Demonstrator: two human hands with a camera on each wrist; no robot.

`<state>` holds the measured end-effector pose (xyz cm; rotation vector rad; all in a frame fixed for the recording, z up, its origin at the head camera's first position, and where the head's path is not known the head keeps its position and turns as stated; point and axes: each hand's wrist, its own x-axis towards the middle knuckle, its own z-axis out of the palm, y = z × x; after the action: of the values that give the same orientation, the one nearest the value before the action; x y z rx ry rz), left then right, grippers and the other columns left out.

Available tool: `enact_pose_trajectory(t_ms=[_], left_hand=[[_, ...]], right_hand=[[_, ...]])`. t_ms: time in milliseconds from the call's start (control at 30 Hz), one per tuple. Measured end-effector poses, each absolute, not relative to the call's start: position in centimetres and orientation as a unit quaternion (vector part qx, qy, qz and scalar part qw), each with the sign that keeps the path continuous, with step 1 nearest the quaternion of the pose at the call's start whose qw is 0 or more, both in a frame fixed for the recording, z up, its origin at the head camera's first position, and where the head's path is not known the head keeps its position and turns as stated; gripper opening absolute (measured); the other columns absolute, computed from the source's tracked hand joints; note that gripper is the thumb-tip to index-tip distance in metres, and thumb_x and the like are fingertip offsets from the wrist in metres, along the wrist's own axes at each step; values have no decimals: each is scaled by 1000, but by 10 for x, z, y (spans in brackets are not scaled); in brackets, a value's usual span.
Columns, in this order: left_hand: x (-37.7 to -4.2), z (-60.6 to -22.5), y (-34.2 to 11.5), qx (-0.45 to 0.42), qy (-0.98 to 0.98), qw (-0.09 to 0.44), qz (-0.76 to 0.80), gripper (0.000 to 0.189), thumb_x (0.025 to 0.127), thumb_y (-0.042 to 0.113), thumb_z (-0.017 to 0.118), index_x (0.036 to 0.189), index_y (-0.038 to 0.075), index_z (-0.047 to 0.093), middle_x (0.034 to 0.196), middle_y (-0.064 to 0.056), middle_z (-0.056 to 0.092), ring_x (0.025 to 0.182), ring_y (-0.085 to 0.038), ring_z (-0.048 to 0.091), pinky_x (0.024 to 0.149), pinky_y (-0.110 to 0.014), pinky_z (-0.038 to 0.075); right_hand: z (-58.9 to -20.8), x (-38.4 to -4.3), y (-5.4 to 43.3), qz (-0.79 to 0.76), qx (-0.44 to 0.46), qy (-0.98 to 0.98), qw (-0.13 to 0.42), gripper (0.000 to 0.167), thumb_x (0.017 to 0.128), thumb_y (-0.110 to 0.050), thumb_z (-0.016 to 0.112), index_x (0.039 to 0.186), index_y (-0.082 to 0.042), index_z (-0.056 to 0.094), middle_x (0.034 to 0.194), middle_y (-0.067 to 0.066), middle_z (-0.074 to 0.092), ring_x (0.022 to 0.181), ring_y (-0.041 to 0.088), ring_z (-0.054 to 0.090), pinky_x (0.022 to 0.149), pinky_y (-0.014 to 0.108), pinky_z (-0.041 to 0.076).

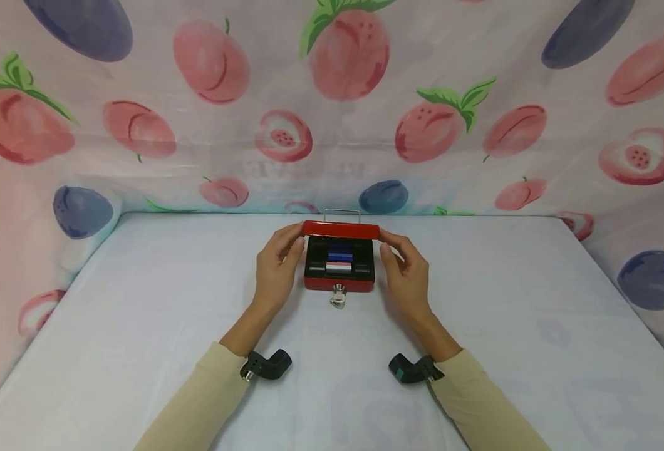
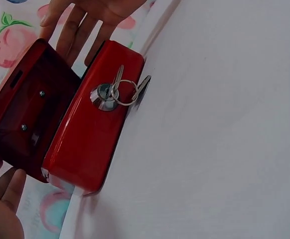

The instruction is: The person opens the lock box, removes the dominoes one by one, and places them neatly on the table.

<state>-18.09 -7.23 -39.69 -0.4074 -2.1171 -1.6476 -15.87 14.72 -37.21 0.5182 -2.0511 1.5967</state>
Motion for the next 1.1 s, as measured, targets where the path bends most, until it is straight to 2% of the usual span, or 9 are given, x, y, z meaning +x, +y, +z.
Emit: enact_pose_trajectory(t_ms=[167,300,400,533,633,733,867,1100], left_hand=[[-183,-397,-74,-149,-748,211,-611,34,98,15,53,132,6,58,125,-7,60,109,-25,60,87,-32,52],[-185,-398,-74,-155,-726,204,-638,33,99,12,53,131,5,57,124,-10,61,111,-31,59,83,-36,54],[-186,-398,-73,-155,-718,199,-649,33,99,11,52,131,4,56,124,-11,61,113,-30,58,83,-37,54],[-184,-395,-72,-153,-722,188,-648,36,99,7,50,134,3,54,129,-12,59,116,-25,57,85,-38,53],[-177,-384,-71,-155,-729,183,-641,37,99,3,48,135,-2,51,131,-16,56,119,-28,55,89,-36,51],[-171,-373,-70,-157,-734,176,-637,38,98,1,48,136,-5,48,132,-20,55,121,-32,53,94,-34,48],[-170,-369,-70,-157,-744,168,-628,40,98,2,48,138,-4,47,132,-20,54,122,-32,51,95,-30,47],[-174,-371,-69,-170,-750,182,-613,42,98,1,49,139,-7,43,134,-22,52,124,-32,50,89,-29,46]], right_hand=[[-372,-161,144,584,188,-749,251,28,93,8,53,119,14,57,119,26,59,112,35,55,93,24,47],[-372,-162,143,580,178,-754,250,29,94,5,53,121,12,57,120,24,59,113,32,55,94,37,48],[-372,-164,142,580,175,-755,251,30,94,4,53,122,12,57,121,23,59,114,32,55,94,44,48],[-373,-167,142,585,181,-748,256,30,94,5,53,122,13,56,121,24,59,113,33,55,95,47,46],[-373,-170,141,587,186,-743,261,30,93,6,53,122,13,56,121,24,59,112,34,56,95,48,46],[-373,-172,141,587,183,-743,264,29,93,6,53,122,13,57,121,24,59,112,34,56,96,44,46],[-372,-174,141,586,177,-745,265,30,94,5,53,122,12,56,121,25,58,113,33,55,98,37,45],[-371,-177,141,586,175,-746,264,30,94,4,52,123,13,55,121,26,57,115,34,53,98,51,42]])
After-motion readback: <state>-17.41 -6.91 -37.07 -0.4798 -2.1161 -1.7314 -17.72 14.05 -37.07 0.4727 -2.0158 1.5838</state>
